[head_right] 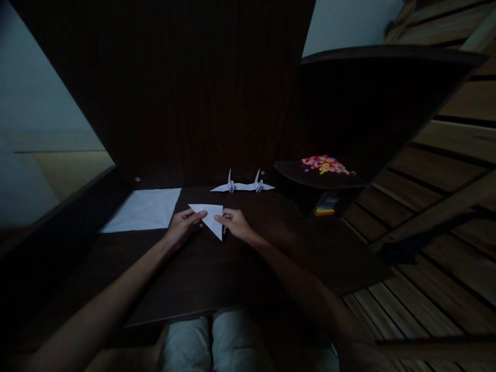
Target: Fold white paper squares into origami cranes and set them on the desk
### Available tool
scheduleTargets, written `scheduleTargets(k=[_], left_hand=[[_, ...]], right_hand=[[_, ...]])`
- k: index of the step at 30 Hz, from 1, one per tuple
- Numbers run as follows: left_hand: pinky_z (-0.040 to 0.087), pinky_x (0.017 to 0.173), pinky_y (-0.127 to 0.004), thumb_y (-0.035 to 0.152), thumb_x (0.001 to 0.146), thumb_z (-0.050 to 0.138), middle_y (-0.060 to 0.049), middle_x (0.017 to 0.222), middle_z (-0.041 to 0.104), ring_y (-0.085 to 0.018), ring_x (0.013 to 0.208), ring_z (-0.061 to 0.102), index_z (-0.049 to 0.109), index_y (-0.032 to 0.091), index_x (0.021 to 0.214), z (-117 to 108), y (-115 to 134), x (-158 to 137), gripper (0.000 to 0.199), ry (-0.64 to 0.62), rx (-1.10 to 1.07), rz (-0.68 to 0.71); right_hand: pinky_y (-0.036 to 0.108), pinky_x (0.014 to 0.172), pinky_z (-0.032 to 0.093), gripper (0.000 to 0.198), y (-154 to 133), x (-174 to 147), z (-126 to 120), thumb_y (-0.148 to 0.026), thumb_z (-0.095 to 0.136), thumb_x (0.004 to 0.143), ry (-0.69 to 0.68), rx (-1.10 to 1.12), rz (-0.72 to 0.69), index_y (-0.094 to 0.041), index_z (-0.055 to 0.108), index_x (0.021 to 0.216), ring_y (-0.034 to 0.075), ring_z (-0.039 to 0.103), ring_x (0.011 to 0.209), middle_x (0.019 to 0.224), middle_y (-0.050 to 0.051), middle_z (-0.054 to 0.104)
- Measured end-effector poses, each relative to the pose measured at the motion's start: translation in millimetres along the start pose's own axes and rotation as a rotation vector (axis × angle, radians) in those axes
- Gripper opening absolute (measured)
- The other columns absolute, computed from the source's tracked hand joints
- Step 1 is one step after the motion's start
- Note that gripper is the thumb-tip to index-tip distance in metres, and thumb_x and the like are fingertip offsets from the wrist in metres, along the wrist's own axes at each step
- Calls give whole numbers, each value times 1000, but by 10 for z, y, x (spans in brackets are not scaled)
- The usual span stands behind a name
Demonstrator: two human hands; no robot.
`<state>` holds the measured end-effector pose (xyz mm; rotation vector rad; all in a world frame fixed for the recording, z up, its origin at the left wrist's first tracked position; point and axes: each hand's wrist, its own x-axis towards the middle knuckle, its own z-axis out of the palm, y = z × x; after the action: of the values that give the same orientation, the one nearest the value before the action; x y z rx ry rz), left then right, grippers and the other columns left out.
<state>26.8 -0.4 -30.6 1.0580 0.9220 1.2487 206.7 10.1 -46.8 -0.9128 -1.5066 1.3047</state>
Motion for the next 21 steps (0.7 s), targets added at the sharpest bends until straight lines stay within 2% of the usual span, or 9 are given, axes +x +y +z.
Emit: scheduleTargets(k=[3, 6, 8, 12, 16, 18, 21], left_hand=[[41, 56, -24, 34, 58, 81, -7, 77, 70, -12, 61, 56, 73, 13, 75, -2, -6, -11, 28, 10, 76, 23], [40, 56, -24, 37, 58, 81, -6, 73, 69, -12, 59, 54, 72, 13, 72, -4, -14, -15, 29, 53, 121, 56], [39, 54, -24, 39, 57, 81, -5, 65, 67, -12, 55, 53, 70, 12, 65, -6, -19, -12, 30, 107, 147, 64], [38, 51, -24, 42, 55, 81, -3, 52, 60, -12, 51, 51, 62, 13, 49, 4, -23, -9, 35, 180, 148, 48], [38, 50, -24, 40, 60, 79, -3, 50, 59, -11, 49, 50, 64, 13, 51, 22, -1, -15, 32, 180, 88, 34], [38, 50, -23, 38, 60, 79, -3, 53, 61, -11, 50, 51, 67, 13, 58, 21, 20, -15, 27, 167, 51, 40], [39, 50, -22, 36, 59, 79, -3, 57, 63, -11, 52, 53, 69, 13, 64, 7, 45, -9, 25, 144, 50, 51]], right_hand=[[25, 59, 51, 44, -12, -19, 41, -43, 76, 64, -46, 60, 20, -14, 66, 95, 15, 64, 65, 75, 3, 69], [27, 57, 53, 51, -17, -44, 69, -39, 80, 58, -135, 100, 117, -12, 64, 99, 15, 64, 61, 75, 6, 71], [26, 51, 52, 52, -25, -53, 63, -38, 82, 55, -143, 112, 165, -10, 64, 94, 14, 63, 55, 71, 6, 70], [23, 47, 50, 45, -71, -58, 19, -39, 83, 53, -138, 118, 168, -9, 65, 81, 12, 61, 50, 67, 7, 70], [23, 44, 49, 41, -114, -61, 10, -45, 79, 59, -176, 116, 147, -9, 64, 75, 12, 60, 47, 67, 7, 70], [23, 42, 48, 42, -112, -53, 14, -48, 76, 62, -143, 126, 140, -10, 64, 75, 11, 59, 45, 66, 7, 69], [20, 39, 45, 40, -87, -26, -5, -48, 74, 64, 7, 150, 112, -11, 62, 74, 10, 57, 43, 63, 5, 68]])
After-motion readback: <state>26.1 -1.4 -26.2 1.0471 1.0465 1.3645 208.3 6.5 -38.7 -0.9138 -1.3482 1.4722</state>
